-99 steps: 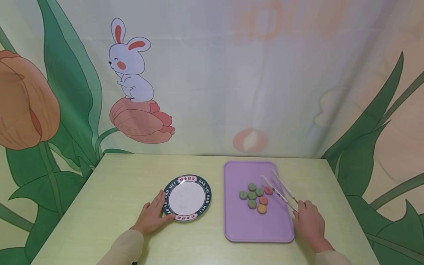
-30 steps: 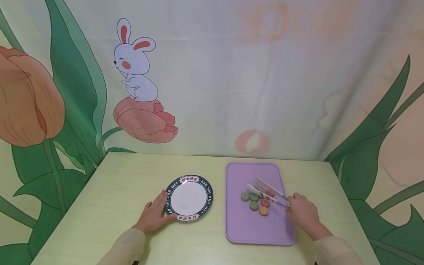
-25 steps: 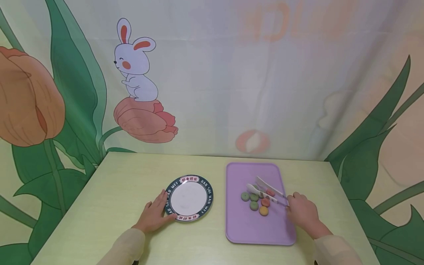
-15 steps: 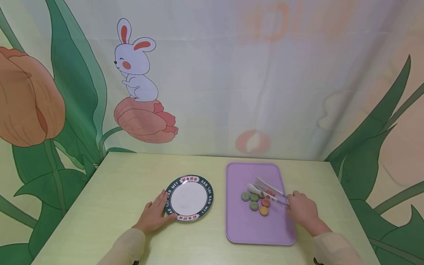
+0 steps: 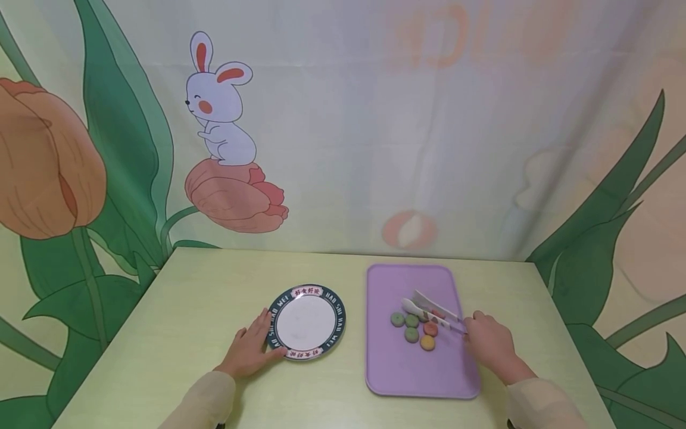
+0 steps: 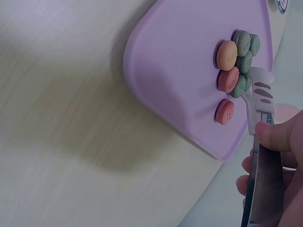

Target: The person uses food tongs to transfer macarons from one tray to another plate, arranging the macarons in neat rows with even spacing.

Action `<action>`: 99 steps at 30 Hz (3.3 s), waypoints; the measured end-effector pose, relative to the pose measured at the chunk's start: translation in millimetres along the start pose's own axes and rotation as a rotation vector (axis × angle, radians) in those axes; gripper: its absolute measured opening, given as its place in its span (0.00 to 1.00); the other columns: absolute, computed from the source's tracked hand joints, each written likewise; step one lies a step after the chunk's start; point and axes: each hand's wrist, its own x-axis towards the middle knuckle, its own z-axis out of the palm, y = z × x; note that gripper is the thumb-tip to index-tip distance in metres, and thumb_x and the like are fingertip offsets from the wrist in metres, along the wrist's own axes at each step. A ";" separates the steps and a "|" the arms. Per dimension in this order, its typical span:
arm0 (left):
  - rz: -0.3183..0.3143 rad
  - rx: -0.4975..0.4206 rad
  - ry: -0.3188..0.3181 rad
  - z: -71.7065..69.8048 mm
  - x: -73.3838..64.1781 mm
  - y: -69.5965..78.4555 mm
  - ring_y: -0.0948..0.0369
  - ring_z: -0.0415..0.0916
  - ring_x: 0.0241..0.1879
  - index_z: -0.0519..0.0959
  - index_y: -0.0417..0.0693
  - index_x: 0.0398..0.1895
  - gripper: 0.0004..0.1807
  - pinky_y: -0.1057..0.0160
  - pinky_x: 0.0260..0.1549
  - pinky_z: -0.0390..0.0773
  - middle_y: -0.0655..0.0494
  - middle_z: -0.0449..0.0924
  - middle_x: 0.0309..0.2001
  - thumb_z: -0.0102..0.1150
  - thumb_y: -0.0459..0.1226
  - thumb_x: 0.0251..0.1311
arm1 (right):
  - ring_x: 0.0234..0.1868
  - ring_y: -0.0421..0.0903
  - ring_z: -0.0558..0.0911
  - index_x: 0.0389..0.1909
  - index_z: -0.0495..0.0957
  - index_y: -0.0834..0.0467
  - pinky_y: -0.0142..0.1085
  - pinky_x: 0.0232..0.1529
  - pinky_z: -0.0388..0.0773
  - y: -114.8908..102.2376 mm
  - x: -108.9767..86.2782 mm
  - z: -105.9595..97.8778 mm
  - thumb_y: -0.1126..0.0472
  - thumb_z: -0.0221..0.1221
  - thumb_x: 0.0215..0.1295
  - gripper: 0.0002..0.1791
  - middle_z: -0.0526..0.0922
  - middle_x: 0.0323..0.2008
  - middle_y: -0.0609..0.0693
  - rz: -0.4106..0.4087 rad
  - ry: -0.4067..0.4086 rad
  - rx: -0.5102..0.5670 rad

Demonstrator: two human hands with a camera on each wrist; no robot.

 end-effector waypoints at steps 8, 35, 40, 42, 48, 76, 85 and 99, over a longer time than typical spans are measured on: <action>0.000 -0.004 0.005 -0.4 -0.5 0.3 0.52 0.43 0.68 0.44 0.46 0.69 0.55 0.43 0.63 0.47 0.51 0.40 0.70 0.42 0.70 0.45 | 0.21 0.43 0.66 0.24 0.74 0.59 0.34 0.14 0.61 -0.9 -0.4 0.1 0.62 0.60 0.50 0.05 0.67 0.21 0.48 -0.010 0.022 -0.018; 0.015 -0.001 0.016 -0.9 -0.1 0.4 0.52 0.44 0.68 0.45 0.45 0.68 0.54 0.43 0.62 0.48 0.51 0.41 0.70 0.43 0.70 0.45 | 0.20 0.42 0.64 0.26 0.76 0.59 0.32 0.13 0.58 -5.1 3.3 -3.7 0.63 0.61 0.49 0.05 0.65 0.19 0.47 -0.058 0.125 -0.023; 0.017 -0.007 0.021 -1.2 -0.8 0.4 0.51 0.44 0.68 0.45 0.45 0.68 0.54 0.42 0.62 0.48 0.50 0.41 0.70 0.42 0.70 0.45 | 0.19 0.41 0.63 0.27 0.76 0.59 0.31 0.13 0.57 -10.2 4.8 -5.4 0.62 0.62 0.48 0.06 0.64 0.19 0.46 -0.076 0.149 -0.012; 0.016 -0.008 0.019 -1.5 -1.0 0.5 0.51 0.44 0.68 0.45 0.45 0.68 0.54 0.42 0.62 0.48 0.50 0.41 0.70 0.42 0.70 0.45 | 0.19 0.41 0.62 0.28 0.76 0.59 0.31 0.13 0.57 -12.1 5.2 -5.8 0.62 0.62 0.48 0.06 0.64 0.19 0.46 -0.078 0.148 -0.004; 0.016 -0.007 0.012 -4.0 -1.6 2.2 0.51 0.44 0.68 0.45 0.45 0.68 0.54 0.42 0.62 0.48 0.50 0.42 0.70 0.43 0.69 0.45 | 0.19 0.41 0.61 0.29 0.77 0.59 0.31 0.14 0.56 -17.2 5.3 -7.3 0.62 0.62 0.49 0.07 0.63 0.19 0.46 -0.085 0.142 0.003; 0.007 0.002 -0.002 -2.8 -0.7 0.8 0.52 0.43 0.68 0.44 0.46 0.69 0.54 0.43 0.63 0.48 0.51 0.40 0.70 0.42 0.70 0.45 | 0.19 0.38 0.59 0.26 0.76 0.56 0.28 0.14 0.56 -62.0 16.7 -18.2 0.56 0.62 0.50 0.08 0.62 0.19 0.43 -0.178 0.170 0.036; 0.003 0.002 0.001 -1.6 -0.6 0.1 0.53 0.42 0.69 0.44 0.47 0.69 0.55 0.43 0.63 0.47 0.52 0.39 0.70 0.41 0.71 0.45 | 0.19 0.38 0.60 0.30 0.78 0.56 0.28 0.14 0.57 -72.9 21.4 -14.2 0.64 0.61 0.46 0.08 0.64 0.19 0.42 -0.213 0.176 0.067; 0.012 -0.007 0.008 -1.3 -0.2 -0.7 0.53 0.43 0.69 0.44 0.47 0.69 0.55 0.43 0.63 0.47 0.53 0.40 0.70 0.40 0.71 0.44 | 0.19 0.39 0.60 0.21 0.72 0.53 0.28 0.16 0.56 -82.7 28.9 -10.1 0.62 0.63 0.43 0.08 0.63 0.18 0.42 -0.263 0.211 0.046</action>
